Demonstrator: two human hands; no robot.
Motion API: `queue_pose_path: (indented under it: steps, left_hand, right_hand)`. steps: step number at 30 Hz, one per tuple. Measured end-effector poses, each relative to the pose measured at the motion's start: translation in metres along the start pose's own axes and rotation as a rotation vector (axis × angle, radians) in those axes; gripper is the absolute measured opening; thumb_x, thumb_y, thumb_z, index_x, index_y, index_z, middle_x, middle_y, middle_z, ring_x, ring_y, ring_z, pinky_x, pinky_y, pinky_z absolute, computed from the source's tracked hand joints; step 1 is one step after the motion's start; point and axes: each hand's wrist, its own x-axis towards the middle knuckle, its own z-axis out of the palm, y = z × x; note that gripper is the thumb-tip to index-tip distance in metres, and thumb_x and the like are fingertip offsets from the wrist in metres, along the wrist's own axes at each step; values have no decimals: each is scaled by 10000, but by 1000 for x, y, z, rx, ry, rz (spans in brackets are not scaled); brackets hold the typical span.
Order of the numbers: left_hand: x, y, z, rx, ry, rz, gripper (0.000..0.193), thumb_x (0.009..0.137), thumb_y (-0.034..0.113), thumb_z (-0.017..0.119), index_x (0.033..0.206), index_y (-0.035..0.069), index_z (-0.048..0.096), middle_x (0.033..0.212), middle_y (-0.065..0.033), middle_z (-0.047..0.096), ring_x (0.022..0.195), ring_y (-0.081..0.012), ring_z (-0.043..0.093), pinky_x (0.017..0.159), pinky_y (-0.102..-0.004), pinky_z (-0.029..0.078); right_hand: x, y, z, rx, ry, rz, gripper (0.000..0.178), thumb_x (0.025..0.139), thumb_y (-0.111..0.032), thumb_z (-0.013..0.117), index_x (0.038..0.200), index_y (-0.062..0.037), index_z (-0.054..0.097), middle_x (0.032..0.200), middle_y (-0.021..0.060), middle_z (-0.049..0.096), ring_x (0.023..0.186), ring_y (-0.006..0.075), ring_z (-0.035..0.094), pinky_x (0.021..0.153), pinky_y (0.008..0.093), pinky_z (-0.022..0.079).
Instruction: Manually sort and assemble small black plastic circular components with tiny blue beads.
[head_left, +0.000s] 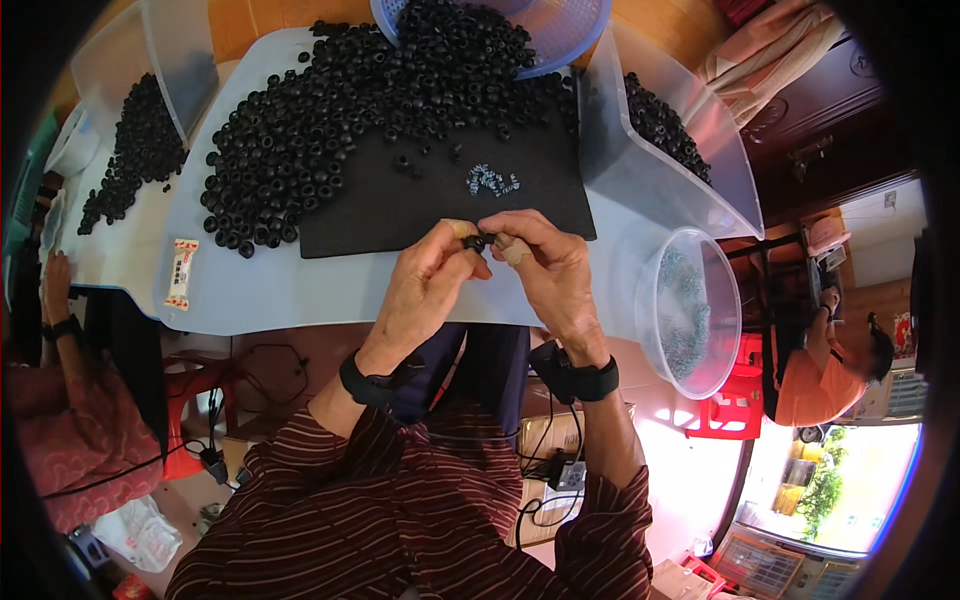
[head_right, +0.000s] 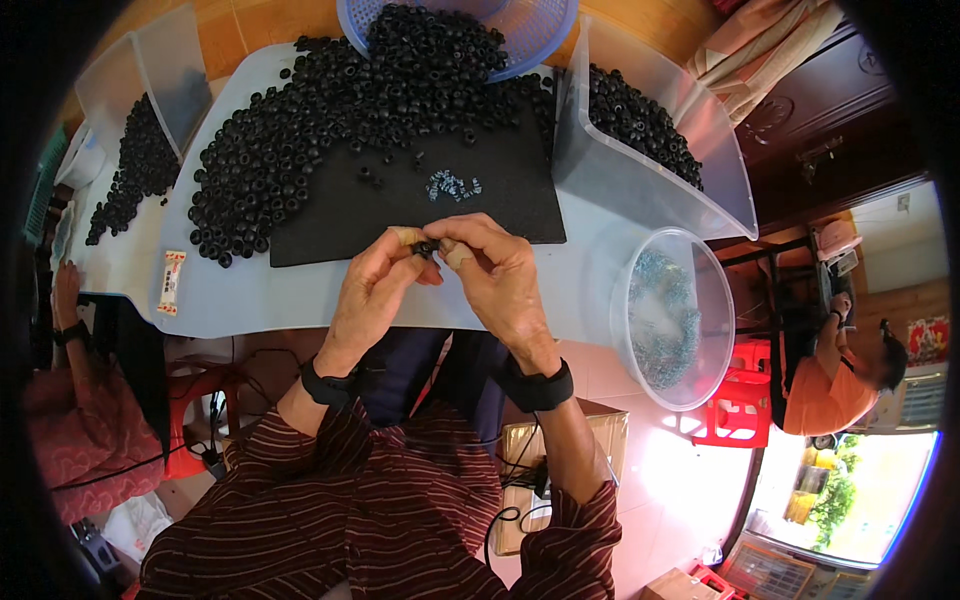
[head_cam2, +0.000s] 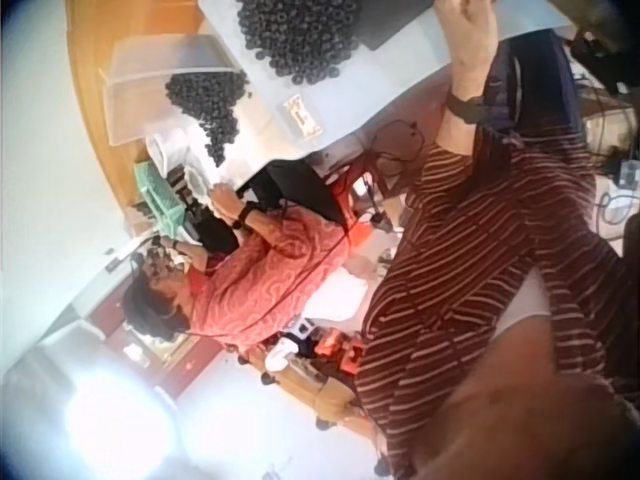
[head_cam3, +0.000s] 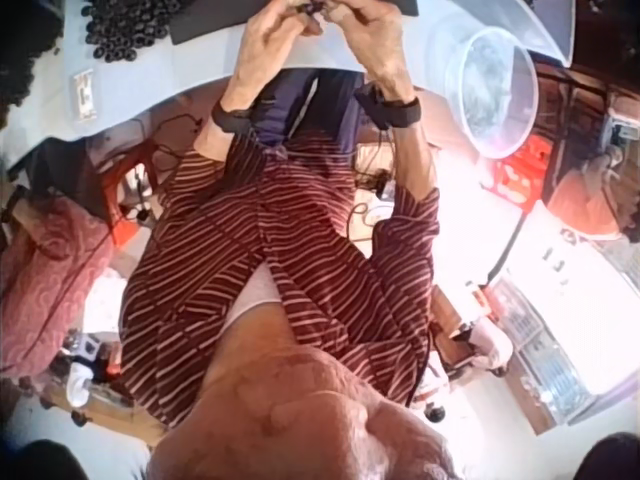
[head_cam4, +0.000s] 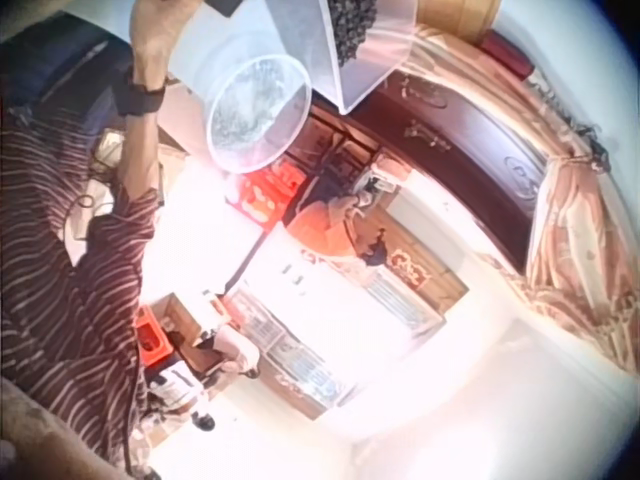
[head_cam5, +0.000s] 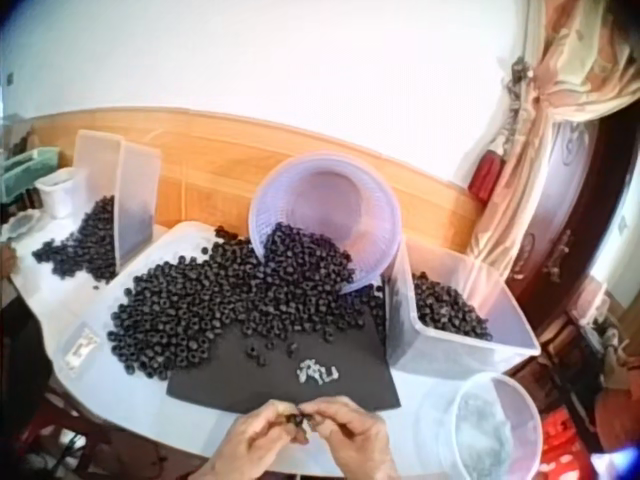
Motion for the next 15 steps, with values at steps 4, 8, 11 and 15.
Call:
queue_pose_path:
  steps: [4,8,11,15]
  left_hand:
    - [-1,-4,-3,14,3,-27,192,926,77,477,1075,-4,566,807,-28,645,730,-50,532,643,-199,407]
    - [0,-6,-2,-11,-3,-13,178,923,71,478,1058,-3,568,806,-31,644,729,-49,532,648,-200,409]
    - [0,-4,-1,-30,-10,8,173,923,69,476,1050,-7,567,810,-40,647,735,-54,543,655,-206,418]
    - [1,1,-3,-21,-25,6,178,927,74,472,1046,-20,565,818,-52,652,765,-78,581,694,-222,451]
  right_hand:
    - [1,-8,5,-89,5,56,191,867,66,565,1002,-1,683,970,62,650,831,114,615,746,234,503]
    - [1,0,4,-120,3,-43,189,853,65,581,992,-9,685,971,70,653,827,125,622,738,241,507]
    - [2,-2,5,-146,-1,-76,188,846,63,590,989,-13,686,960,78,657,830,133,629,740,250,510]
    - [1,-3,7,-142,12,-93,185,852,59,592,993,-14,686,954,76,657,839,132,626,748,252,510]
